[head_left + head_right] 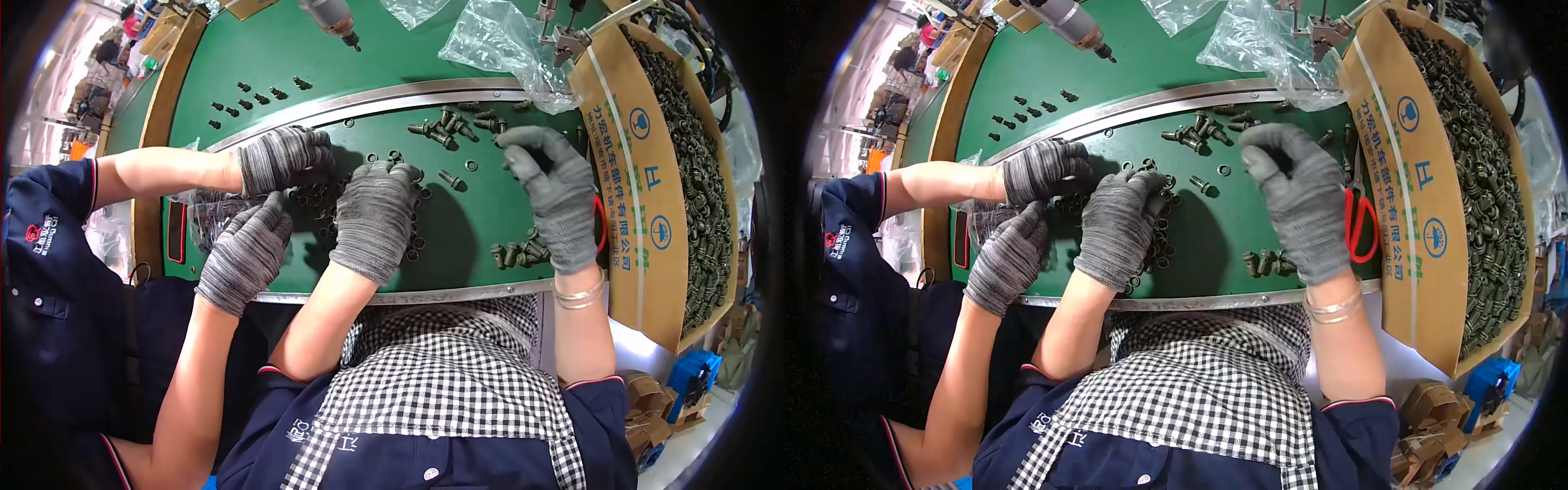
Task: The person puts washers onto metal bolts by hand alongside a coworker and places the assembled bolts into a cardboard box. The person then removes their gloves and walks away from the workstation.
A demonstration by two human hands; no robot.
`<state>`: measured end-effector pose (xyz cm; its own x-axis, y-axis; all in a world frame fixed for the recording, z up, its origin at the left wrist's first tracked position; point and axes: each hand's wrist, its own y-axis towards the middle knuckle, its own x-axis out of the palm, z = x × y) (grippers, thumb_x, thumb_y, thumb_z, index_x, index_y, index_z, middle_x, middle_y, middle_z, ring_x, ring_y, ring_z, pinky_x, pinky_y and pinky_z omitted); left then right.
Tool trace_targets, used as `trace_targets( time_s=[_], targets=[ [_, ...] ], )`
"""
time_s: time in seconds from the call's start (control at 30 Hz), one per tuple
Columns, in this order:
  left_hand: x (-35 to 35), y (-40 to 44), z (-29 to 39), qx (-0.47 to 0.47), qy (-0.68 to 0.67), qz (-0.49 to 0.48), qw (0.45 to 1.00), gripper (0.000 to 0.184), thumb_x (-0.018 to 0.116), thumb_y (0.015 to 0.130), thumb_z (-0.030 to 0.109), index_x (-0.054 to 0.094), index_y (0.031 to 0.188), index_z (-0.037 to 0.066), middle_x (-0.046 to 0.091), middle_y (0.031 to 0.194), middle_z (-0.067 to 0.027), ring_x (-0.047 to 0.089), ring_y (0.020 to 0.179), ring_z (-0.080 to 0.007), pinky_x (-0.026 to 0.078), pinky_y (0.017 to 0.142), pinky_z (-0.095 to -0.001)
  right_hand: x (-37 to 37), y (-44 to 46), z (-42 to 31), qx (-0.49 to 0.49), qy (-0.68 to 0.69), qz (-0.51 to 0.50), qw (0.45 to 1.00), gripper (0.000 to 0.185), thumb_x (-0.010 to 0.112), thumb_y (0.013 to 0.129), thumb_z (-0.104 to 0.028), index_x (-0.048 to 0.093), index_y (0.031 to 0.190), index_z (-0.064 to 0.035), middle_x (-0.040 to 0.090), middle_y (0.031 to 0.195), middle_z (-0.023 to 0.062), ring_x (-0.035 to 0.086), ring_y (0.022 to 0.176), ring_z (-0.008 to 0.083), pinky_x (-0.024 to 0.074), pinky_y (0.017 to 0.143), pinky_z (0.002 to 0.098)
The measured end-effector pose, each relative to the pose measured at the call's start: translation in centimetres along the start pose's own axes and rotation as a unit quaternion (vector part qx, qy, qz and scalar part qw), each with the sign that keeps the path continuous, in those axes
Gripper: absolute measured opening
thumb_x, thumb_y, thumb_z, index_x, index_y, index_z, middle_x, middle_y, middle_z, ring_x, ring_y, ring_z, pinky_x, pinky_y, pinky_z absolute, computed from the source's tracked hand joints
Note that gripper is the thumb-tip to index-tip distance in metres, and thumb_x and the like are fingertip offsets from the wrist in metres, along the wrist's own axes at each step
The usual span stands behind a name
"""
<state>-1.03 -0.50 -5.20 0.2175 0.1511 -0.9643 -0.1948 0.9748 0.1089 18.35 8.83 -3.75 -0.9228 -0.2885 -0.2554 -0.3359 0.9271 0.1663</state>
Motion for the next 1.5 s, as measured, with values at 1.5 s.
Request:
trace_targets(
  time_s=[1.5],
  targets=[
    [-0.9,-3.9,-1.6,-0.195,-0.562,0.093,0.799,0.017,0.071,0.087,0.006,0.064,0.1,-0.002,0.069,0.091,-0.0065,0.063,0.082,-0.0107,0.052,0.077,-0.0252,8.2,-3.3,-0.5,-0.041,0.078,-0.074,0.993,0.016,0.07,0.081,-0.01,0.067,0.095,-0.0031,0.068,0.088,0.0128,0.066,0.082,0.0267,0.052,0.077,0.0354]
  ],
)
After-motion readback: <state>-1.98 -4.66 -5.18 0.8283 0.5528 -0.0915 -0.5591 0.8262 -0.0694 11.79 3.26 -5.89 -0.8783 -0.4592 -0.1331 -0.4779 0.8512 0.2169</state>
